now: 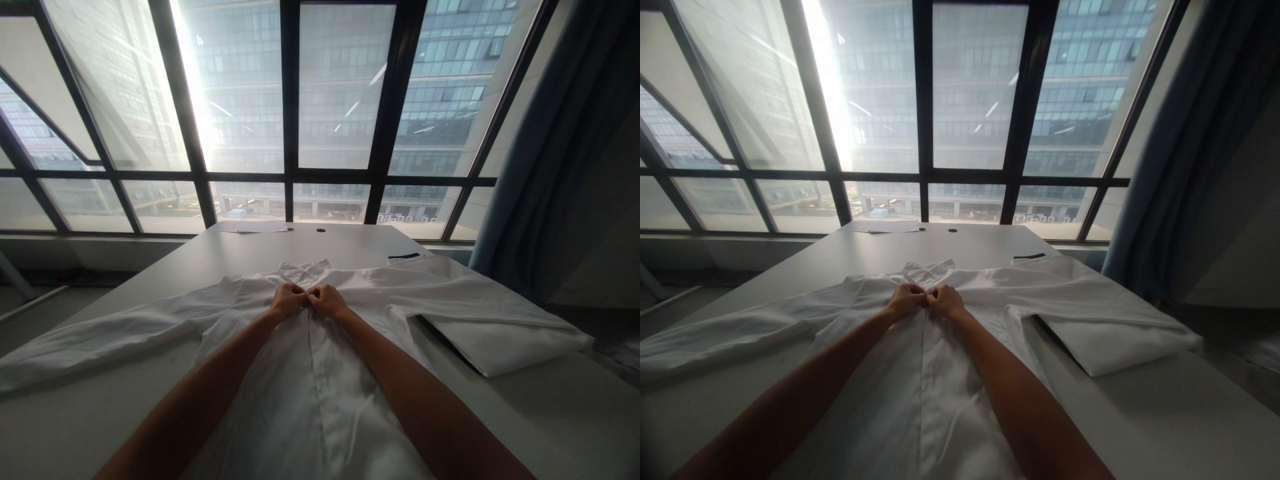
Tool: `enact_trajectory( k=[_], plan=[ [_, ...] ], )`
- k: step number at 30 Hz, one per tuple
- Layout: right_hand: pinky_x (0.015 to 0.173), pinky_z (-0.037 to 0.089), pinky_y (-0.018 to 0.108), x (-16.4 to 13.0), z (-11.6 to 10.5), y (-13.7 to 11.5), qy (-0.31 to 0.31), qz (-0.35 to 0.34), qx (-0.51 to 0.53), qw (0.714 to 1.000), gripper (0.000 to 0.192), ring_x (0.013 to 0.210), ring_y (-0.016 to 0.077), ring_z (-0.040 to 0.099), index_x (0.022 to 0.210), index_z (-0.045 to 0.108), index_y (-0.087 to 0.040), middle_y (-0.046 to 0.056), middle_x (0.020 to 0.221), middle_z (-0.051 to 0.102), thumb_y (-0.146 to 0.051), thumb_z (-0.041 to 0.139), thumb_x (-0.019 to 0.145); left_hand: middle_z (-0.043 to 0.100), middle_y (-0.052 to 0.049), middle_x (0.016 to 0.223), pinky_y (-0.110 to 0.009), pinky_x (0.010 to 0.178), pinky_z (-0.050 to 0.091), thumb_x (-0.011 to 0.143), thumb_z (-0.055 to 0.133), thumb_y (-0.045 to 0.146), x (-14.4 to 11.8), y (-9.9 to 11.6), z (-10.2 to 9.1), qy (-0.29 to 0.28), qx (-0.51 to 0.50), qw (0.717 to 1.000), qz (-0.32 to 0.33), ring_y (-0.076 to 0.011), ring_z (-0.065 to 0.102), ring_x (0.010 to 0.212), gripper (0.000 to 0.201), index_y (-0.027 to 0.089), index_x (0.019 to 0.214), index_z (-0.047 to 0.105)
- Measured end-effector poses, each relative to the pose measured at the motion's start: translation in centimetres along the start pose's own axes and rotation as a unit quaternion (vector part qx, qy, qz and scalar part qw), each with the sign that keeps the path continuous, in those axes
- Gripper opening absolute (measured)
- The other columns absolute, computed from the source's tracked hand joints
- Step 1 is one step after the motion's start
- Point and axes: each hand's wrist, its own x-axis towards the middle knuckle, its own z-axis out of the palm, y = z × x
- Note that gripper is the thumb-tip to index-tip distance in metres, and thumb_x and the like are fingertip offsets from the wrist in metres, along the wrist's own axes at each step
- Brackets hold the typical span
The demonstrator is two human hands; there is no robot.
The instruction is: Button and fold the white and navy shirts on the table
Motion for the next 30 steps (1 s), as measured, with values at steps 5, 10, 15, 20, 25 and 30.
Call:
enact_trajectory(
  k=[5,10,15,20,25,30],
  plan=[
    [0.055,0.032,0.02,0.7,0.2,0.6,-0.019,0.004,0.054,0.998,0.022,0.062,0.0118,0.057,0.071,0.068,-0.016,0.001,0.064,0.063,-0.029,0.058,0.084,0.071,-0.002,0.067,-0.021,0.058,0.046,0.069,0.07,0.015,0.1,0.1,-0.1,0.011,0.023,0.998,0.064,-0.0131,0.063,0.062,0.008,0.012,0.077,0.074],
    [0.047,0.027,0.019,1.7,0.3,1.6,-0.055,-0.001,0.172,0.983,0.029,0.047,0.0077,0.04,0.057,0.054,-0.015,-0.005,0.049,0.045,-0.026,0.052,0.083,0.074,-0.004,0.08,-0.026,0.073,0.051,0.077,0.068,0.018,-0.4,0.7,-0.4,0.027,0.135,0.982,0.133,-0.0163,0.067,0.073,0.009,0.016,0.083,0.074],
    [0.057,0.039,0.022,1.5,-0.6,1.7,-0.037,-0.013,0.096,0.995,0.021,0.057,0.0127,0.054,0.067,0.065,-0.015,0.0,0.06,0.06,-0.032,0.063,0.08,0.071,-0.007,0.109,-0.036,0.091,0.049,0.086,0.061,0.027,-1.2,0.5,-0.7,0.052,0.291,0.938,0.182,-0.0237,0.063,0.105,0.028,0.022,0.113,0.068],
    [0.1,0.039,0.033,0.5,-1.7,2.2,0.095,-0.059,-0.12,0.987,0.037,0.116,0.0231,0.056,0.121,0.065,-0.02,0.01,0.12,0.066,-0.037,0.055,0.089,0.037,-0.007,0.156,-0.058,0.114,0.023,0.096,0.046,0.042,-0.6,-0.6,-1.4,-0.079,0.411,0.886,0.201,-0.0318,0.029,0.143,0.049,0.028,0.142,0.048],
    [0.117,0.008,0.054,0.7,-2.3,3.2,-0.1,0.03,-0.222,0.969,0.065,0.148,0.0262,0.013,0.154,0.028,-0.023,0.008,0.161,0.02,-0.055,0.029,0.098,0.031,-0.009,0.158,-0.069,0.111,0.016,0.096,0.038,0.055,0.7,-0.8,-1.7,-0.139,0.43,0.879,0.149,-0.0377,0.024,0.144,0.056,0.03,0.145,0.044],
    [0.112,0.024,0.051,2.7,-3.4,2.9,-0.076,0.025,-0.233,0.969,0.068,0.139,0.0325,0.032,0.145,0.046,-0.022,0.014,0.153,0.037,-0.064,0.037,0.093,0.043,-0.011,0.15,-0.054,0.115,0.024,0.091,0.049,0.051,2.1,0.3,-1.6,-0.053,0.435,0.877,0.198,-0.0321,0.035,0.139,0.053,0.024,0.138,0.052]
  ],
)
